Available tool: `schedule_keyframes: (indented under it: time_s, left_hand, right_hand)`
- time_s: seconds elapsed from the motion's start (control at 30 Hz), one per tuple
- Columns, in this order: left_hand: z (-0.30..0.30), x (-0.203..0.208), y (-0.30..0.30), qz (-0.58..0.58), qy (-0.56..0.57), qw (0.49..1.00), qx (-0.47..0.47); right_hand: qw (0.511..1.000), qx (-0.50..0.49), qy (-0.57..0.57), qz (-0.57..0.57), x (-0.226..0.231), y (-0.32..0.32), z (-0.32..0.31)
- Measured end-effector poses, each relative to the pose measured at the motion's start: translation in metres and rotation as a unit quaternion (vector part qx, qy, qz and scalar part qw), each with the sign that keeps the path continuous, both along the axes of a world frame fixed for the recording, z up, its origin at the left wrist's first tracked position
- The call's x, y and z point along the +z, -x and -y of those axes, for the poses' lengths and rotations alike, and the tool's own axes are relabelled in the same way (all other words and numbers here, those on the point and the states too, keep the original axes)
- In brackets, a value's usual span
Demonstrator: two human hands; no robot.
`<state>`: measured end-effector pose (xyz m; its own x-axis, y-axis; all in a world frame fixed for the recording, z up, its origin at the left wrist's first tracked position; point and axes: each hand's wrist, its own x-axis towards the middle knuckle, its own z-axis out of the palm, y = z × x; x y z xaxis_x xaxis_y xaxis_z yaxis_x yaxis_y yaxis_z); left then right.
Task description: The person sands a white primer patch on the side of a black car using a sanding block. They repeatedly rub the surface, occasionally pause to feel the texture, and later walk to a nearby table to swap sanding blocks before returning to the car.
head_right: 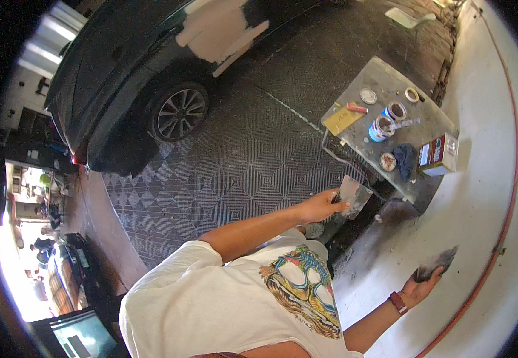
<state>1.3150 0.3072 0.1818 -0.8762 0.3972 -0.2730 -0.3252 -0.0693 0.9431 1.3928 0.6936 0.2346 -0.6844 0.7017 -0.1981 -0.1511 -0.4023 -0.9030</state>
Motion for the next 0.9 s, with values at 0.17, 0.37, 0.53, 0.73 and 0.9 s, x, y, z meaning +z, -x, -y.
schedule_keyframes:
  time_s: [0.17,0.37,0.53,0.73,0.9]
  left_hand:
    - [0.046,0.041,-0.018,-0.065,-0.010,0.998,-0.007]
    - [0.139,0.106,-0.063,0.036,0.201,0.973,-0.108]
    - [0.213,0.067,-0.123,-0.045,-0.017,0.996,0.075]
    - [0.309,0.056,-0.183,-0.045,-0.102,0.923,0.368]
    - [0.354,0.076,-0.233,-0.122,-0.024,0.924,0.362]
  right_hand:
    - [0.985,0.171,-0.012,0.036,-0.026,0.035,0.111]
    - [0.904,0.387,-0.159,0.090,-0.010,0.020,0.313]
    - [0.870,0.485,-0.063,0.060,0.009,0.026,0.402]
    - [0.712,0.696,0.083,-0.031,0.017,-0.025,0.508]
    - [0.866,0.500,-0.013,0.026,0.010,-0.028,0.560]
